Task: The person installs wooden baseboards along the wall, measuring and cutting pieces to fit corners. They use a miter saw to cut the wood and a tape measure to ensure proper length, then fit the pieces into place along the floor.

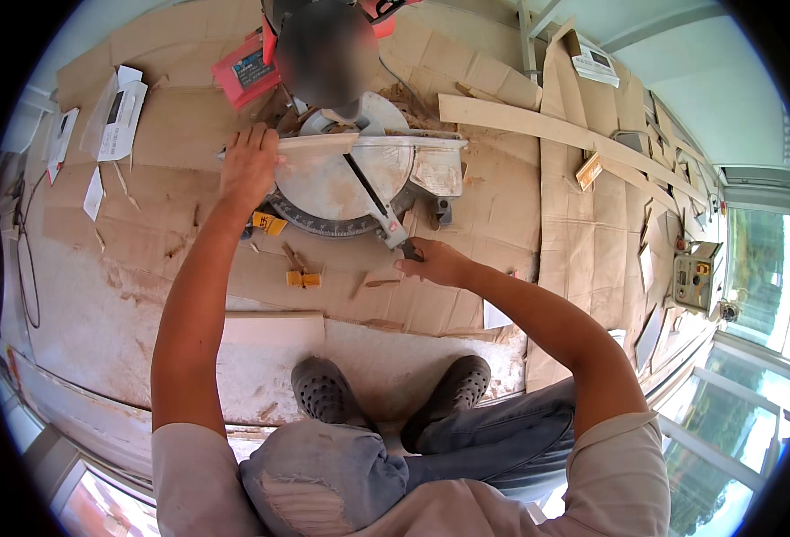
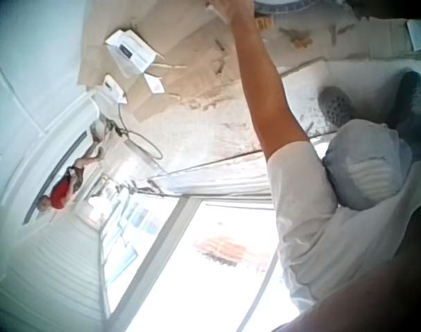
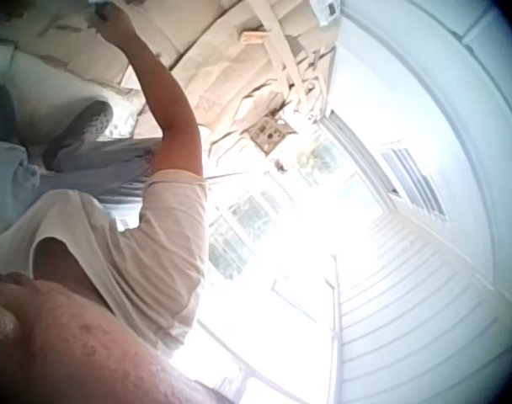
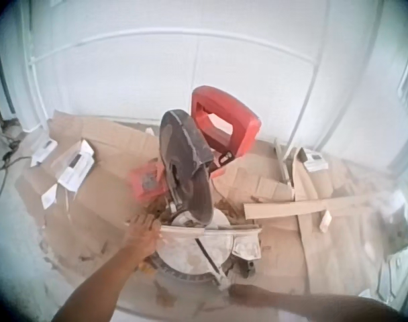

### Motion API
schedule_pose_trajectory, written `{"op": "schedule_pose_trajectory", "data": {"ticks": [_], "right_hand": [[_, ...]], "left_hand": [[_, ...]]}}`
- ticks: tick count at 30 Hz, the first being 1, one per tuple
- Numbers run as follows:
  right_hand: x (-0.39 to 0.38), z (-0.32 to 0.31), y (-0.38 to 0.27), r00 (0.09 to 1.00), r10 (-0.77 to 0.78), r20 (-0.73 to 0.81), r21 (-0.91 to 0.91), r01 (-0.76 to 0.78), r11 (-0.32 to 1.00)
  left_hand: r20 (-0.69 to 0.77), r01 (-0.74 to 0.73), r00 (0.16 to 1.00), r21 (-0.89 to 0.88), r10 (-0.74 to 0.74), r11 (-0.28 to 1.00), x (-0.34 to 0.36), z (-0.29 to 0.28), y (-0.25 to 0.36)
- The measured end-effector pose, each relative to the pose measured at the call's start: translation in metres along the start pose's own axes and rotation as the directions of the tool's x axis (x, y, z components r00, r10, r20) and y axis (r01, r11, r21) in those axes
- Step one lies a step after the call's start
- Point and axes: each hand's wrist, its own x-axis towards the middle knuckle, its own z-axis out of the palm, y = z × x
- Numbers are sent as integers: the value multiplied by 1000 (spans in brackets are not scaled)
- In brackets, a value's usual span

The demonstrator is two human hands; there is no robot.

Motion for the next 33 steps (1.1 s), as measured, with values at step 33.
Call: {"op": "schedule_pose_trajectory", "data": {"ticks": [33], "right_hand": [[-4,48,-1,990,-139,-31,-312,122,942]], "left_hand": [[53,-62,997,30,60,998,2,-5,-8]]}}
